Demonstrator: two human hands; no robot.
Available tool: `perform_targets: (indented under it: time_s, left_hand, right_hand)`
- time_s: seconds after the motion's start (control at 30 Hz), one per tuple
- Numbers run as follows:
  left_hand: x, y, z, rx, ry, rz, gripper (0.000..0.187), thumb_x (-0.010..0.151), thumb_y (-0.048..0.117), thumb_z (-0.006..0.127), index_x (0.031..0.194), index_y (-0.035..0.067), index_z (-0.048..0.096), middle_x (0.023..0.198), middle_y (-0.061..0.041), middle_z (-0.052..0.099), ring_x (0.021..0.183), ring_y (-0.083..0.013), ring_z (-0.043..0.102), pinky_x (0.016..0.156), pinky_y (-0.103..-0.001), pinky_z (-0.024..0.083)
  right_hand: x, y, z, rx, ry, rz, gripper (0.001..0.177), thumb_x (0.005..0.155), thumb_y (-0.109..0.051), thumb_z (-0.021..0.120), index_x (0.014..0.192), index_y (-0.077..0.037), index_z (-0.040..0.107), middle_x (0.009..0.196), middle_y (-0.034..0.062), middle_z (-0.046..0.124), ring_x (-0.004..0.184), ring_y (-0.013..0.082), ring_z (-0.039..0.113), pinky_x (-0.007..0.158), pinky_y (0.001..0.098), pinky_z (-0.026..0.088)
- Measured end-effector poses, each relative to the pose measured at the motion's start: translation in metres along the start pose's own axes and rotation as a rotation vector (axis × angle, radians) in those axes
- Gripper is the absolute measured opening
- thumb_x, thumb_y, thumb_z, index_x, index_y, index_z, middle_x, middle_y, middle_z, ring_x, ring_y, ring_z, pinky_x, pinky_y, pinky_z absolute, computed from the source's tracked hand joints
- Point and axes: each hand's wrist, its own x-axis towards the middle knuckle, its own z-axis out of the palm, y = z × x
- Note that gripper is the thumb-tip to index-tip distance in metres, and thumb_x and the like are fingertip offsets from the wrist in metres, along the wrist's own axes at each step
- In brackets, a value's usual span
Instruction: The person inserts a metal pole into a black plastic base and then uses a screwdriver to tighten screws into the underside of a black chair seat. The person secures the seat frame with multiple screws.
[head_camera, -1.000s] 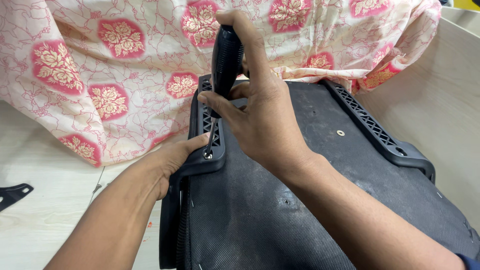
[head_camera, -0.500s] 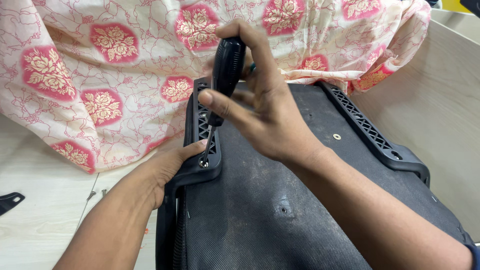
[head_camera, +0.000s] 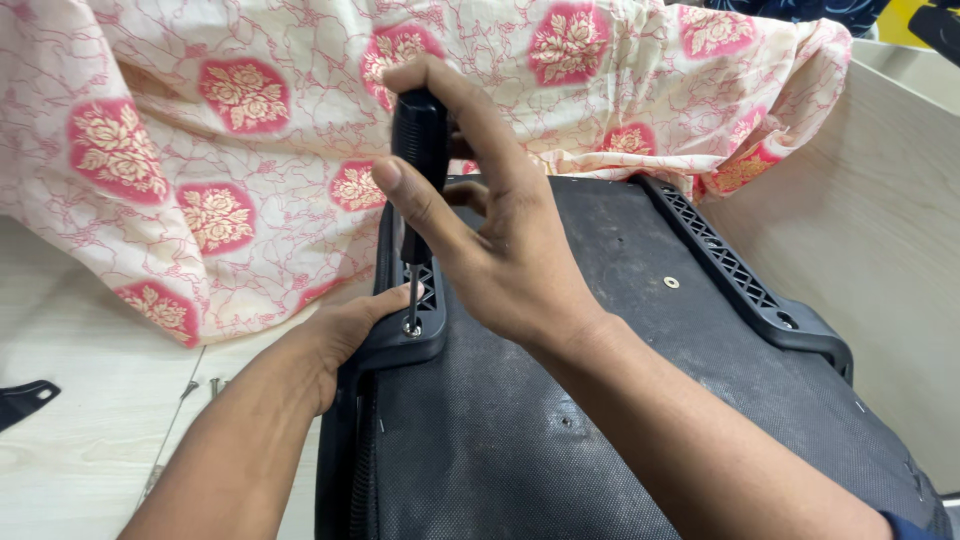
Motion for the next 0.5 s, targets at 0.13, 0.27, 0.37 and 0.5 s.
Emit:
perform_targets:
  time_s: [0.13, 0.27, 0.37, 0.5]
  left_hand:
    - [0.001, -0.003, 0.000, -0.037, -0.005, -0.018, 0.055, 0.082, 0.051, 0.073, 0.113, 0.006, 0.078, 0.098, -0.013, 0.080, 0.081, -0.0238, 0.073, 0.075, -0.040, 0.060]
    - [0.001, -0.004, 0.001, 0.042, 0.079, 0.003, 0.059, 0.082, 0.054, 0.072, 0.119, 0.007, 0.077, 0.107, -0.014, 0.082, 0.091, -0.0239, 0.075, 0.081, -0.038, 0.058]
    - [-0.002, -0.001, -0.001, 0.022, 0.073, 0.002, 0.060, 0.082, 0.053, 0.071, 0.120, 0.008, 0.076, 0.110, -0.015, 0.081, 0.094, -0.0258, 0.075, 0.083, -0.041, 0.059]
    - [-0.004, -0.002, 0.002, 0.031, 0.077, 0.052, 0.059, 0.080, 0.052, 0.074, 0.119, 0.008, 0.076, 0.109, -0.014, 0.080, 0.092, -0.0255, 0.075, 0.082, -0.042, 0.060]
  right_hand:
    - [0.004, 0.000, -0.002, 0.004, -0.010, 0.011, 0.040, 0.110, -0.016, 0.061, 0.147, -0.005, 0.051, 0.133, 0.0017, 0.057, 0.115, 0.0112, 0.058, 0.096, 0.0281, 0.061]
    - [0.002, 0.003, -0.009, 0.136, -0.067, 0.029, 0.041, 0.113, -0.023, 0.051, 0.150, -0.007, 0.045, 0.129, -0.0007, 0.060, 0.121, 0.0069, 0.059, 0.111, 0.0262, 0.056]
    - [0.000, 0.008, -0.011, 0.155, -0.059, -0.004, 0.037, 0.121, -0.027, 0.050, 0.151, -0.006, 0.045, 0.125, 0.0016, 0.062, 0.117, 0.0059, 0.058, 0.108, 0.0239, 0.050]
    - [-0.001, 0.015, -0.009, 0.030, 0.009, -0.079, 0.035, 0.120, -0.028, 0.053, 0.146, -0.005, 0.049, 0.123, 0.0048, 0.060, 0.109, 0.0067, 0.058, 0.102, 0.0246, 0.053]
